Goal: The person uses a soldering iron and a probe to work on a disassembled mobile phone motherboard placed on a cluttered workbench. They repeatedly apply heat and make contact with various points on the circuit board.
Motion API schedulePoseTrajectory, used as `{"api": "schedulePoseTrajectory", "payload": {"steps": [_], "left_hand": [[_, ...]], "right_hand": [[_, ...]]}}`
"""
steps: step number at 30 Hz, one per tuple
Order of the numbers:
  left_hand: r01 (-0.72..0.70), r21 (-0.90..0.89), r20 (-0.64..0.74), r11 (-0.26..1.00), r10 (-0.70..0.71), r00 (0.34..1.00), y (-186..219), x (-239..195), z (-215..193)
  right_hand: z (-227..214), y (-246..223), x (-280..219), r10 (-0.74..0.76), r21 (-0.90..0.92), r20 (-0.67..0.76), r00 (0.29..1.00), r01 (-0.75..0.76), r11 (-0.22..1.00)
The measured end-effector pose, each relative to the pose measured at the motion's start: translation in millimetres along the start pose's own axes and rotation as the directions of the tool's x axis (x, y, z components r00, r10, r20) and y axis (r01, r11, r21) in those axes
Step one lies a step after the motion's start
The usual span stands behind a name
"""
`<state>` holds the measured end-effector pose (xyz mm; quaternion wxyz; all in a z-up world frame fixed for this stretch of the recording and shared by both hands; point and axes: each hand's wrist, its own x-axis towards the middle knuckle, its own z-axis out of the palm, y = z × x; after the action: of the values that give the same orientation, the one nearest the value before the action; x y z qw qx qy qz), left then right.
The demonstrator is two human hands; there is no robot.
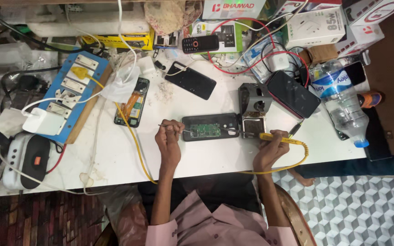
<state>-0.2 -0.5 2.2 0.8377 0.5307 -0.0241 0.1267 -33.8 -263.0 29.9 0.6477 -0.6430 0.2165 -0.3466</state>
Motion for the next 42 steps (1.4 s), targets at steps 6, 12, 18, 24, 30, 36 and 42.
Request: {"api": "schedulePoseTrajectory", "payload": {"steps": [6,12,18,24,30,36,42], "left_hand": [[-0.017,0.013,0.006,1.0,0.017,1.0,-2.5,1.8,-1.5],[-0.031,-0.047,-0.001,0.998,0.031,1.0,-8.8,2.5,-2.5],[-0.008,0.057,-0.02,0.998,0.009,1.0,-16.8,0.6,-8.7],[-0.044,0.222,0.077,0.974,0.027,0.997,15.4,6.0,9.3],[-0.319,0.202,0.406,0.926,0.218,0.888,104.4,-9.4,73.1],[-0.556,0.022,0.677,0.831,0.397,0.62,205.2,-33.9,137.0],[-0.581,-0.154,0.807,0.799,0.441,0.393,230.2,-57.2,151.4]], "right_hand": [[-1.3,6.9,0.9,-0.065,0.034,0.043,0.997,0.064,0.997],[2.4,0.5,6.8,-0.049,-0.057,-0.005,0.999,0.048,0.997],[3.6,-6.9,0.5,0.074,0.002,-0.011,0.997,-0.074,0.997],[5.2,-5.9,4.1,-0.025,-0.045,0.018,1.0,0.025,0.999],[-0.4,-6.2,-1.7,0.049,0.02,0.032,0.998,-0.05,0.999],[3.5,-15.0,-2.8,0.039,-0.002,0.017,0.999,-0.039,0.999],[6.3,-14.6,-1.9,-0.034,-0.113,0.04,0.999,0.039,0.993]]}}
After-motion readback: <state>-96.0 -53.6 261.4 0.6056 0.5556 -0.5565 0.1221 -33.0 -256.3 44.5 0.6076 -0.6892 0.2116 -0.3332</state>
